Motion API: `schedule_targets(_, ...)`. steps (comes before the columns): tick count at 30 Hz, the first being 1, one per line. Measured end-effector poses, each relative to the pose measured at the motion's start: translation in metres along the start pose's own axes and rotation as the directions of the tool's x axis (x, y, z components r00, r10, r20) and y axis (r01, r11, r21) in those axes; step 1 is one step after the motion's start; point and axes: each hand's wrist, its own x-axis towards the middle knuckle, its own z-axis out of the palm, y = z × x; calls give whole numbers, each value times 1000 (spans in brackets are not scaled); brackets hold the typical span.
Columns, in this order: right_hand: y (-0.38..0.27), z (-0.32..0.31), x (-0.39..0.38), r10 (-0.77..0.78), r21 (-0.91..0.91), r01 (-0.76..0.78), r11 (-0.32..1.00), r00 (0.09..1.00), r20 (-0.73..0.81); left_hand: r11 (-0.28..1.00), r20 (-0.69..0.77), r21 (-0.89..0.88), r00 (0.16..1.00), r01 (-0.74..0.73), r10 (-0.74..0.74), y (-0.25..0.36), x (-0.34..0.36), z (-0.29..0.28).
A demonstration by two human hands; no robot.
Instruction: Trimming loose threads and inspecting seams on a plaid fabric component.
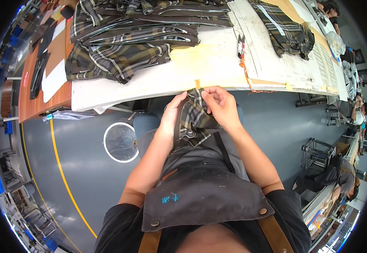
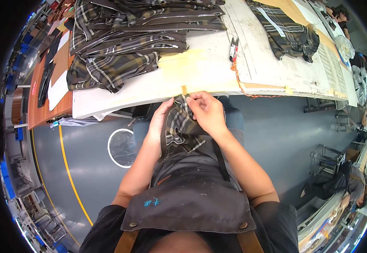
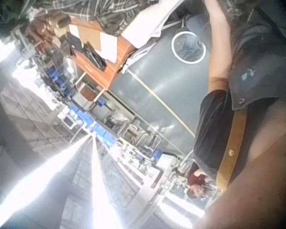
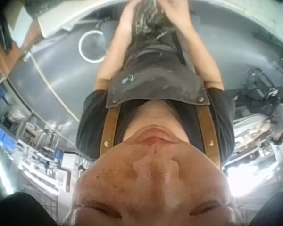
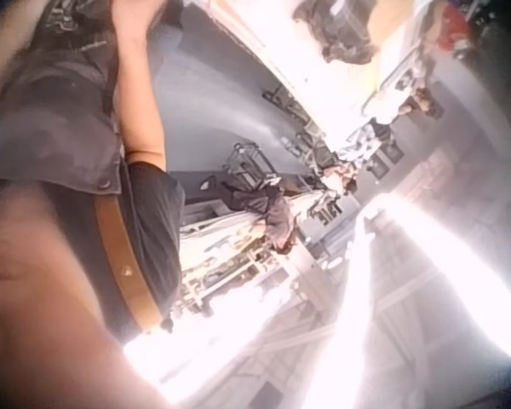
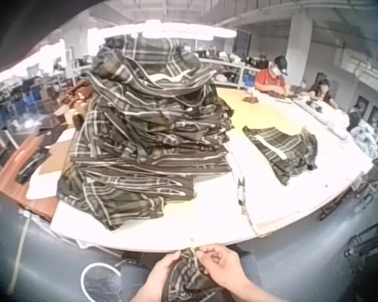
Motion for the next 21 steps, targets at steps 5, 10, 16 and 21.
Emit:
schedule_targets(5,20,-25,-14,-234,-208,267,941,957,172,707,132,652,959,-274,250,5,-2,-13)
schedule_targets(10,-12,-15,-41,-498,-594,483,644,853,154,-206,298,954,663,-216,687,-9,14,-18)
schedule_targets(16,-2,-12,-47,-285,-628,368,686,930,234,235,-48,954,678,-185,733,-26,41,-8)
schedule_targets(21,-10,-14,-27,-156,-295,195,935,976,148,202,-69,975,743,-90,666,-20,34,1)
